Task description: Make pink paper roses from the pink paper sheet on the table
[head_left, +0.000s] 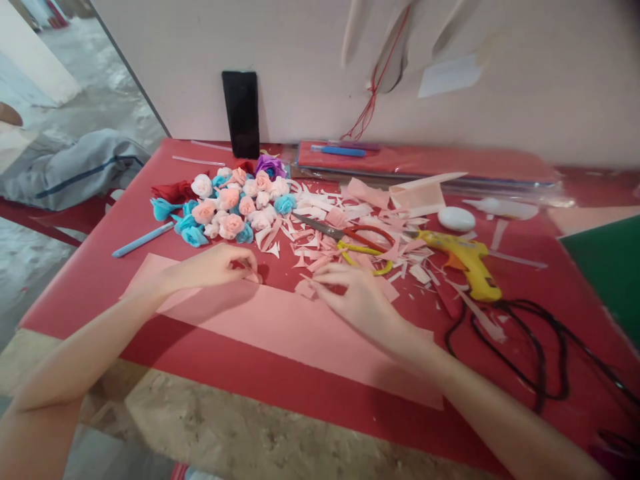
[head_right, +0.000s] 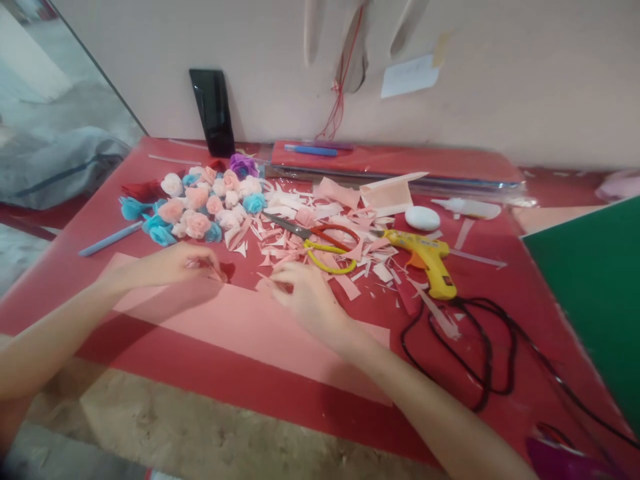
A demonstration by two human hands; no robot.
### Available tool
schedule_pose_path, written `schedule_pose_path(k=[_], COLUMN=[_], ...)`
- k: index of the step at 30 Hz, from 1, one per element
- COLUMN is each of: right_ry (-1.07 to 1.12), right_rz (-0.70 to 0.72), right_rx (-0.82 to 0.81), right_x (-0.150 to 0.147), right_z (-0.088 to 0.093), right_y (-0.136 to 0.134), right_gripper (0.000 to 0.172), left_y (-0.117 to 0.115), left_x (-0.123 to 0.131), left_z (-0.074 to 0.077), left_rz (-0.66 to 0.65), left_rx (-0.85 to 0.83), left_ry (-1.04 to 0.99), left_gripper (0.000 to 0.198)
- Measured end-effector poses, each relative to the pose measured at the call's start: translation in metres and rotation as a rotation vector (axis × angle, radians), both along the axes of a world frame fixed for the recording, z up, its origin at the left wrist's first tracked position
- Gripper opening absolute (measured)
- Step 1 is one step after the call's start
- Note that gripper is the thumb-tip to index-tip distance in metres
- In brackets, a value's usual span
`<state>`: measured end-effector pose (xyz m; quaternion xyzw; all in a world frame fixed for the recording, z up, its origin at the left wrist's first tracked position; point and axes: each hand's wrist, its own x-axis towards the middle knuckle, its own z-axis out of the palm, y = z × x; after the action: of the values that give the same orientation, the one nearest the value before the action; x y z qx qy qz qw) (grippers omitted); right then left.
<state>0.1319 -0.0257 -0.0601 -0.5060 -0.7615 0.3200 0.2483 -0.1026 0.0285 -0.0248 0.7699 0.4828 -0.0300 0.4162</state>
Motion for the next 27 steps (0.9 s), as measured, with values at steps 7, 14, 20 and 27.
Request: schedule_pose_path(k=[7, 14, 20, 27], right_ry=[-0.091, -0.063, 0.016, 0.181], right_rz=[0.023, 0.134, 0.145, -0.086], right_rx=[-0.008, -0.077, -0.102, -0.047], right_x=[-0.026, -0.035, -0.034, -0.004], right_z=[-0.013, -0.016, -0.010, 0.013], right_y=[0.018, 0.019, 0.014, -0.010], right_gripper=[0.024, 0.022, 0.021, 0.018], left_y=[-0.003, -0.003, 0.000, -0.018], left_x=[-0.004, -0.006, -0.010, -0.001], left_z=[-0.007, -0.008, -0.015, -0.014], left_rz=[0.044, 0.046, 0.091, 0.106], left_rx=[0.037, -0.005, -0.014, -0.023], left_ry=[-0.089, -0.187, -0.257, -0.341], left_gripper=[0.014, 0.012, 0.011, 0.017])
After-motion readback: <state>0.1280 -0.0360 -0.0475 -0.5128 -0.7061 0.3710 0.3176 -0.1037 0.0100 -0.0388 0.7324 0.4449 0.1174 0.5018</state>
